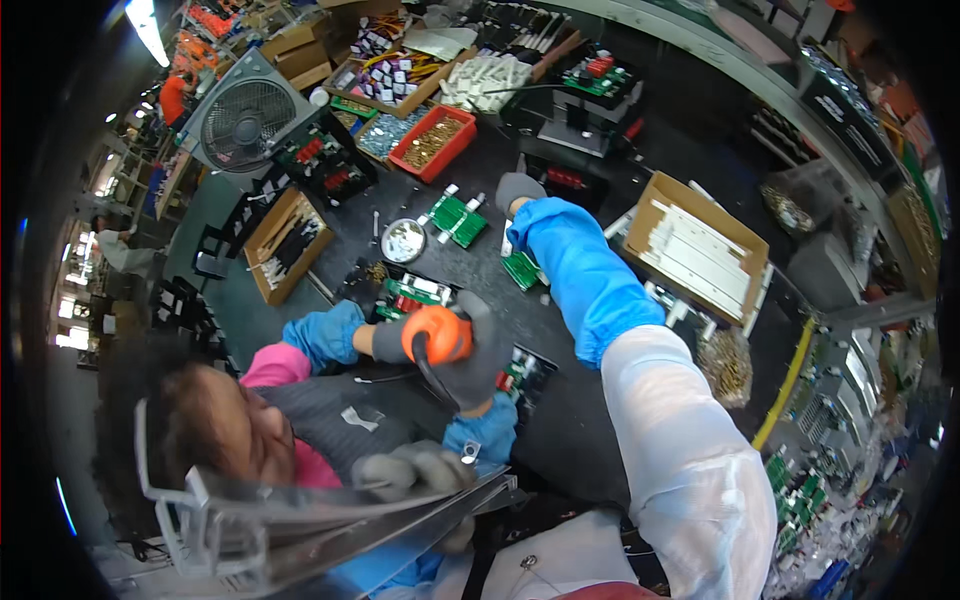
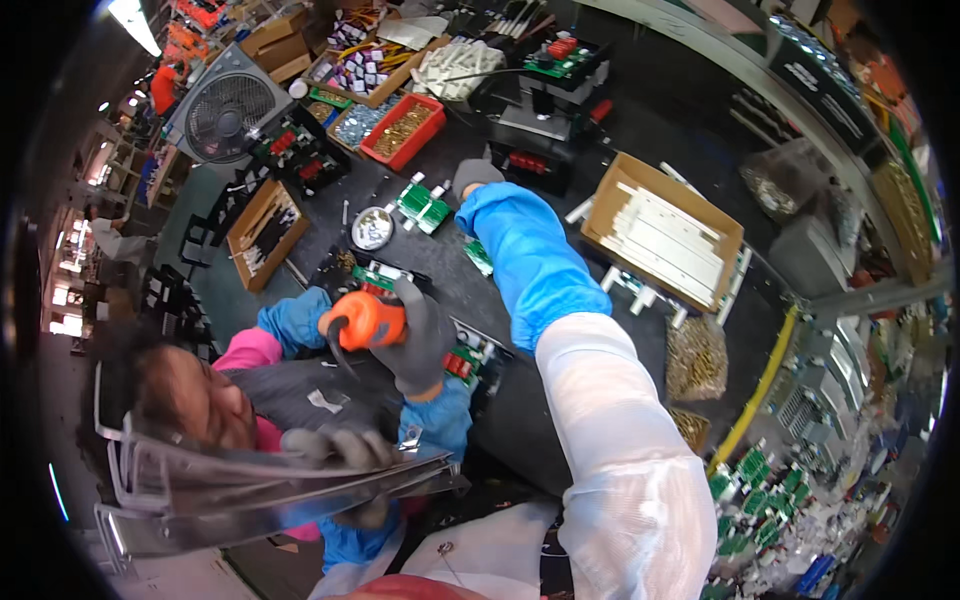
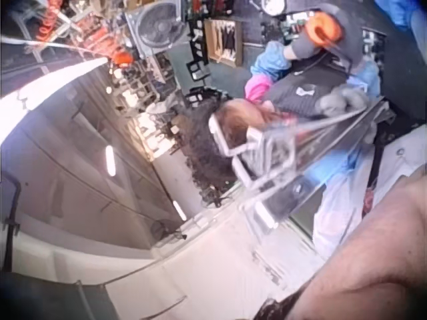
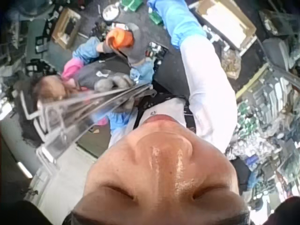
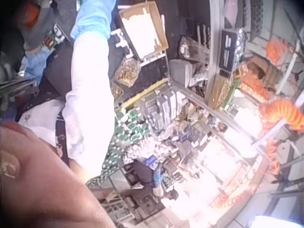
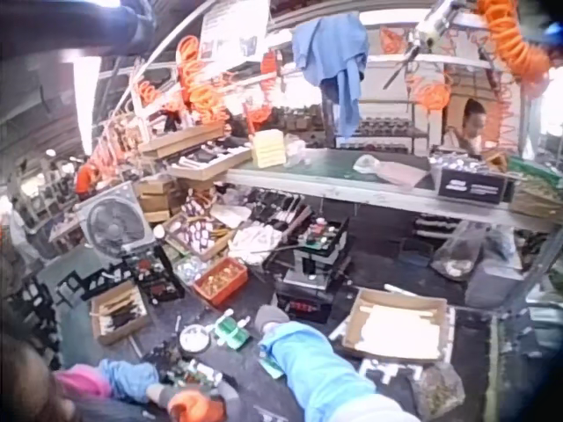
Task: The person assembles electronic components and metal brackets onto printed circuit boards by attaching parts and securing them with screws using an electric screwdriver.
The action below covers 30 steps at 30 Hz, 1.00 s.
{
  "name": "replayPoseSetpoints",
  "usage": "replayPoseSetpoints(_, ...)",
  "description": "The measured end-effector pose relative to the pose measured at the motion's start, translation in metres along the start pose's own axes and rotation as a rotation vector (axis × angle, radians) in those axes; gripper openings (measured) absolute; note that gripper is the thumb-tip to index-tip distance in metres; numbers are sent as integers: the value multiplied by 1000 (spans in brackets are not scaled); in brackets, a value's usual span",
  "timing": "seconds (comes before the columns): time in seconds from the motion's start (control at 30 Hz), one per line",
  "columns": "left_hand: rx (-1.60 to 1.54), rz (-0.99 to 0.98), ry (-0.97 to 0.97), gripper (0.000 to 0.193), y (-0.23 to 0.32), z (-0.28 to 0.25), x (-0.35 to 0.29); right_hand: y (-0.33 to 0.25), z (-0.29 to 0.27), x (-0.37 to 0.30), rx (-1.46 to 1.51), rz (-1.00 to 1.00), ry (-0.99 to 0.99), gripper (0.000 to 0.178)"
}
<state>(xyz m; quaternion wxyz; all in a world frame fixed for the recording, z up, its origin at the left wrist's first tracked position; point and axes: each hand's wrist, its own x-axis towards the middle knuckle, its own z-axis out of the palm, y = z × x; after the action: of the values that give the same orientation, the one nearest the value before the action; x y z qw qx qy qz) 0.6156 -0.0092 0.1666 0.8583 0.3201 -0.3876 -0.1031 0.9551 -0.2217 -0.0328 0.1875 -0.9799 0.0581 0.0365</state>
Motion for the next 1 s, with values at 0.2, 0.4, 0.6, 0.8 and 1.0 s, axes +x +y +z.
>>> replayPoseSetpoints(0.2, 409, 257, 368, 60, 10, -2, -22, -43, 16, -8, 194, 302, -46, 28)
replayPoseSetpoints(0.4, 173, 127, 126, 40, 8, -36, -21, -76, -48, -20, 331, 105, 88, 22)
replayPoseSetpoints(0.6, -22, -152, 180, 48, -4, 15, 32, -33, -146, -155, 360, -118, -166, 27)
replayPoseSetpoints(0.8, -176, -266, 91, 46, -49, 71, 51, 41, -155, -363, 1028, 92, -59, 54)
replayPoseSetpoints(1.0, -62, -550, -169, 63, -97, 175, 5, 64, -99, -640, 1560, 491, 503, 67)
